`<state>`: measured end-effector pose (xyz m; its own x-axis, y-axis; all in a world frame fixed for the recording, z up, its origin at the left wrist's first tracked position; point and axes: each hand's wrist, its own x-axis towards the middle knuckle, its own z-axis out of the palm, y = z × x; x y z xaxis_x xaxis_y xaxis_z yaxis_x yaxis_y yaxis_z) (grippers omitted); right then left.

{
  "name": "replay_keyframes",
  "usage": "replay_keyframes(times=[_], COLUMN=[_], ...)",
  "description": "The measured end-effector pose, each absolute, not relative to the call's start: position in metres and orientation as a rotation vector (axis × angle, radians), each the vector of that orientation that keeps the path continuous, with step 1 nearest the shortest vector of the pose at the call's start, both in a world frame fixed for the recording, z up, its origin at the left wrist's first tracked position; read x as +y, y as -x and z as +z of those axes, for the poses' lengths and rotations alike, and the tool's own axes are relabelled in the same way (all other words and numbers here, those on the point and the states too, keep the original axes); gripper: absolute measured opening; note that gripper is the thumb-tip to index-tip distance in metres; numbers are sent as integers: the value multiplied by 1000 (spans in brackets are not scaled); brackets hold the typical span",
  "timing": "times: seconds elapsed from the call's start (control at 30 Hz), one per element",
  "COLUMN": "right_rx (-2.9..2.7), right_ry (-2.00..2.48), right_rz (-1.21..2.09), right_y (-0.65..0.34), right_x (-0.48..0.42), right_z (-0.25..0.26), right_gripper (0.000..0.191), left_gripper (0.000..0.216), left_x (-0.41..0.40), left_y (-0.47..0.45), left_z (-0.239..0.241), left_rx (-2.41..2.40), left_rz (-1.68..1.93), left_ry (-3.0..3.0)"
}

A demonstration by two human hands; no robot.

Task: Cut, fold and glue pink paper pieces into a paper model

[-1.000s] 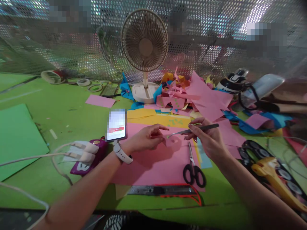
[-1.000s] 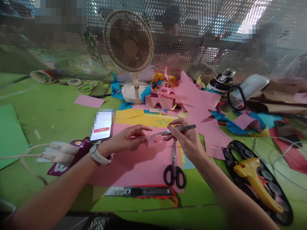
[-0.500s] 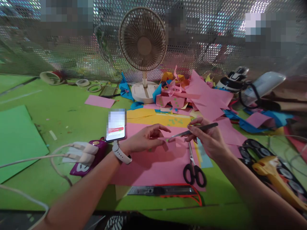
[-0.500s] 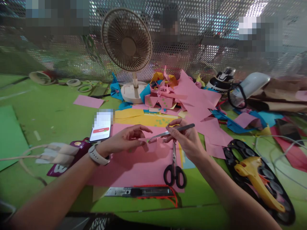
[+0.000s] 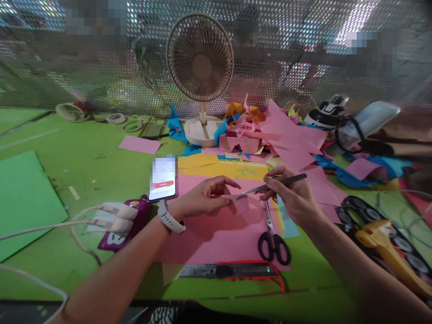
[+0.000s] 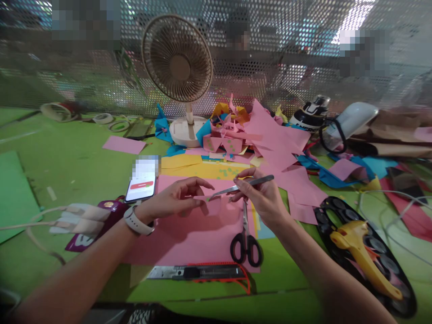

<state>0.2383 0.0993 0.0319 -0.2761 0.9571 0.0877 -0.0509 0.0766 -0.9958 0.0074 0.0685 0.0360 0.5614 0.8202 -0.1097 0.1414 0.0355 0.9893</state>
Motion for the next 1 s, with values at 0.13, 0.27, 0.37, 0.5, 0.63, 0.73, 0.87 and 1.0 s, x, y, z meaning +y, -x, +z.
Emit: replay_keyframes(times=[0.13, 0.27, 0.37, 0.5, 0.63, 0.73, 0.87, 1.0], right_rx=[-1425, -1426, -1438, -1426, -1401, -1384, -1343, -1353], right_ry=[970, 943, 937, 946, 930, 923, 914, 877], right_rz=[1364, 1374, 1371, 1375, 1400, 1394, 1370, 1254], right_y=[-238, -238, -239, -239, -237, -238, -242, -244], right_x=[99, 98, 97, 97, 97, 97, 99, 100], right_z=[32, 32, 32, 33, 34, 34, 35, 38], right_gripper=[19, 18, 17, 18, 18, 17, 15, 16], left_gripper=[34, 33, 33, 34, 33, 33, 33, 39], left_x=[68, 68, 68, 68, 67, 66, 66, 65], left_y=[-7, -8, -8, -9, -10, -10, -10, -10], left_z=[35, 33, 33, 34, 35, 35, 34, 34], left_rx=[872, 879, 880, 907, 907, 894, 877, 873], left_rz=[647, 655, 669, 688, 690, 701, 707, 708], left_ry=[-1472, -1466, -1475, -1503, -1499, -1493, -1475, -1437])
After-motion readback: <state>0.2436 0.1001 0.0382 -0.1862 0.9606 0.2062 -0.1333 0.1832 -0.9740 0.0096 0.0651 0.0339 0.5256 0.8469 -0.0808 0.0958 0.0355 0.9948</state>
